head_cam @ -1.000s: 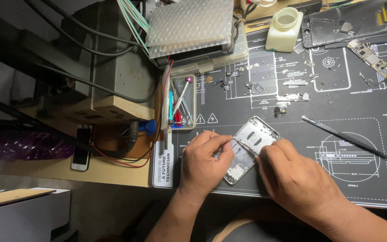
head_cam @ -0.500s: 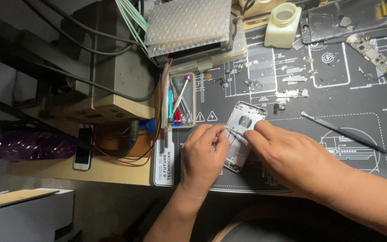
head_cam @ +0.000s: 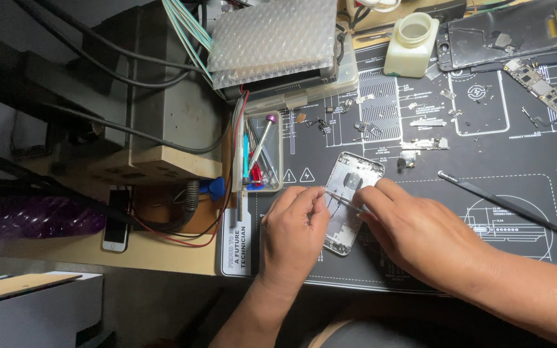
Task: Repairing a mobile phone by manipulating internal components and screws using precision tools
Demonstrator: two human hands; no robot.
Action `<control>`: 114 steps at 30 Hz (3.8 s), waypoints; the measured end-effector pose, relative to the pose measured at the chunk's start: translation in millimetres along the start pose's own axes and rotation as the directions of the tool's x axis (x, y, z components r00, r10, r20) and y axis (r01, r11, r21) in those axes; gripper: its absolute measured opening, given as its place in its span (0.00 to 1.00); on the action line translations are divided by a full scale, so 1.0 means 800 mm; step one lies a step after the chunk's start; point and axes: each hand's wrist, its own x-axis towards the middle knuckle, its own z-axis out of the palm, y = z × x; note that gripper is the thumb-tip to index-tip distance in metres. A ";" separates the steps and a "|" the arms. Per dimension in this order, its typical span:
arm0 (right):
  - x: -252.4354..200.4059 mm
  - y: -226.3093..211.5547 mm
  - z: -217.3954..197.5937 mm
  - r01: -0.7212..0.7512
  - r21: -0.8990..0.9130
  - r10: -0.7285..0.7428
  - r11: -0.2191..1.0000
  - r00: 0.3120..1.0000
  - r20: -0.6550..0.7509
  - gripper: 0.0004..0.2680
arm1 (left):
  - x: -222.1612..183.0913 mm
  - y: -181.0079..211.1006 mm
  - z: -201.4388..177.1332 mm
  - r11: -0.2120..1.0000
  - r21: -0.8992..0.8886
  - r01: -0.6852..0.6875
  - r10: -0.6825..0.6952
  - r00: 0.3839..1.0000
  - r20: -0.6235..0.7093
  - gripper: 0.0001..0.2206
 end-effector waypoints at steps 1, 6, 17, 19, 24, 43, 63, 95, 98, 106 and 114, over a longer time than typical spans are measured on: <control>0.000 -0.001 0.000 -0.002 0.002 0.002 1.000 1.000 0.002 0.06 | 0.001 0.001 -0.001 1.000 0.000 0.001 -0.001 1.000 0.004 0.06; 0.002 -0.007 -0.010 -0.077 0.027 0.074 0.997 0.992 0.100 0.06 | 0.000 0.000 -0.001 1.000 -0.008 -0.015 0.015 1.000 -0.017 0.07; 0.015 0.036 0.000 0.393 -0.325 -0.444 0.860 0.891 -0.098 0.10 | 0.003 0.003 0.000 1.000 0.017 0.024 -0.024 1.000 -0.009 0.06; 0.024 0.051 0.001 0.556 -0.457 -0.661 0.694 0.744 -0.099 0.17 | 0.004 0.002 0.002 0.999 0.037 0.036 -0.035 0.999 -0.028 0.06; 0.044 0.062 -0.001 0.577 -0.560 -0.685 0.595 0.729 0.024 0.18 | 0.013 -0.003 0.006 0.998 0.001 0.060 -0.059 0.997 -0.052 0.06; 0.061 0.048 -0.016 0.547 -0.202 -0.581 0.812 0.790 -0.195 0.03 | 0.018 0.008 0.011 0.989 -0.052 0.137 -0.142 0.984 -0.106 0.08; 0.053 0.031 -0.024 0.397 -0.135 -0.416 0.908 0.895 -0.163 0.09 | 0.017 0.004 0.011 0.992 -0.073 0.099 -0.107 0.988 -0.112 0.08; 0.065 0.035 -0.021 0.408 -0.152 -0.433 0.900 0.874 -0.220 0.06 | 0.016 0.004 0.010 0.990 -0.081 0.117 -0.126 0.985 -0.121 0.09; 0.063 0.033 -0.024 0.398 -0.105 -0.411 0.911 0.892 -0.187 0.07 | 0.017 0.005 0.010 0.989 -0.085 0.121 -0.130 0.985 -0.114 0.09; 0.068 0.035 -0.020 0.393 -0.302 -0.456 0.869 0.872 -0.177 0.03 | 0.016 0.002 0.011 0.988 -0.089 0.123 -0.132 0.985 -0.114 0.09; 0.065 0.036 -0.015 0.381 -0.198 -0.420 0.903 0.880 -0.222 0.03 | 0.017 0.002 0.012 0.995 -0.046 0.094 -0.100 0.984 -0.149 0.10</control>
